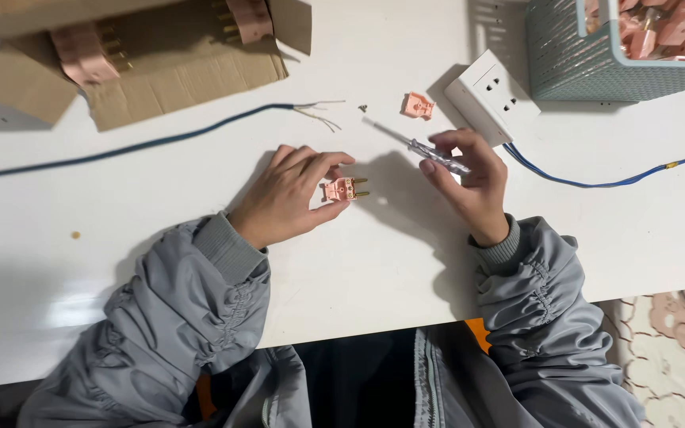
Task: The person assembles a small pink electrical plug by hand, stripping and twisting wires, then using a screwdriver to secure the wires into the plug terminals. The person repeatedly picks up plugs from a cardboard box and a basket, performs the assembly, and places the finished plugs back into the box.
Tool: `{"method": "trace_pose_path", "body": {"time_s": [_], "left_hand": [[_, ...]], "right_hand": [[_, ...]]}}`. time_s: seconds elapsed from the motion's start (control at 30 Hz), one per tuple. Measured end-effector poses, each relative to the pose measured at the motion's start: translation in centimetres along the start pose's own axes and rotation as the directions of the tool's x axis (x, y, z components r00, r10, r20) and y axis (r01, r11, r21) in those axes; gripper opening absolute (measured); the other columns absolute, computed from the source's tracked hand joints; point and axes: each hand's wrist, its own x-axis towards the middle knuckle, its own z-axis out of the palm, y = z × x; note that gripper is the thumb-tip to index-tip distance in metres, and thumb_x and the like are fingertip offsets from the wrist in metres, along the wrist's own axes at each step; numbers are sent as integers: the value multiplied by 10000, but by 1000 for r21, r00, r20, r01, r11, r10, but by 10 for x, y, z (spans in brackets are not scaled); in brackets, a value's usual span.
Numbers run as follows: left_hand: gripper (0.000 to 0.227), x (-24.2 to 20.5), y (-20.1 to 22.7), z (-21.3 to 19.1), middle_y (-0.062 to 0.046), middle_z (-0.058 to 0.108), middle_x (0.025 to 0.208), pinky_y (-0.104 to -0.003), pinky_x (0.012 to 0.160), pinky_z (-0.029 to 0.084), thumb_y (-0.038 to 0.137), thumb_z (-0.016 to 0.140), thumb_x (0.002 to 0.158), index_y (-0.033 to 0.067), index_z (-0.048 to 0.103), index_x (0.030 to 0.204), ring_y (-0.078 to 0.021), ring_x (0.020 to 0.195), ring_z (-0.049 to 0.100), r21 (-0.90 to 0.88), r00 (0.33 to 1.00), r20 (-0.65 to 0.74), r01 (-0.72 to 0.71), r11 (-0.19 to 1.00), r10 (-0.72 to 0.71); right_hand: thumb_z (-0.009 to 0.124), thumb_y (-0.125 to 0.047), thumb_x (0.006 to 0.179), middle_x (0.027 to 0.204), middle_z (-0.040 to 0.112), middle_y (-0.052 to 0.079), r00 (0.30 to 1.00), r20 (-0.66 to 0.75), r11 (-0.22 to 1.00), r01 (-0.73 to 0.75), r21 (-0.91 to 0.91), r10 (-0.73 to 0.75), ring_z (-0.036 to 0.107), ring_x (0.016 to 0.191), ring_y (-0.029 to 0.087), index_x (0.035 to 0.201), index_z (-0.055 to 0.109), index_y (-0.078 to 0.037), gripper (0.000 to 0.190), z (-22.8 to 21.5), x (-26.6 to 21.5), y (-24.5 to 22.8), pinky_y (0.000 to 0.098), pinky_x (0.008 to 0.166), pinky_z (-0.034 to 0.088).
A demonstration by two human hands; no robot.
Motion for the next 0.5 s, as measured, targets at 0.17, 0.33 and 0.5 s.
{"method": "trace_pose_path", "body": {"time_s": [0.17,0.33,0.5], "left_hand": [[633,-2,-6,11,-1,738,1078,-467,1045,446,519,909,990,161,664,1451,-232,1112,663,40,998,-63,-18,999,21],[348,-6,-15,25,7,735,1026,-497,987,441,437,957,956,178,814,1140,-255,1062,652,69,993,-108,-44,997,52],[436,-3,-9,15,15,789,1147,-475,1024,421,535,934,1032,147,831,1201,-257,1093,602,176,995,-61,-70,982,81]], "right_hand": [[804,-54,1071,1053,574,184,997,-59,955,-27,295,46,674,692,185,1172,677,131,246,15,-10,5,344,488,612],[579,-324,1199,1053,658,290,990,-101,915,-46,400,94,796,776,302,1353,561,171,519,29,-16,6,444,503,720],[596,-323,1266,1068,677,292,998,14,978,64,196,-69,759,729,390,1422,478,-15,365,47,-12,-19,483,547,689]]}}
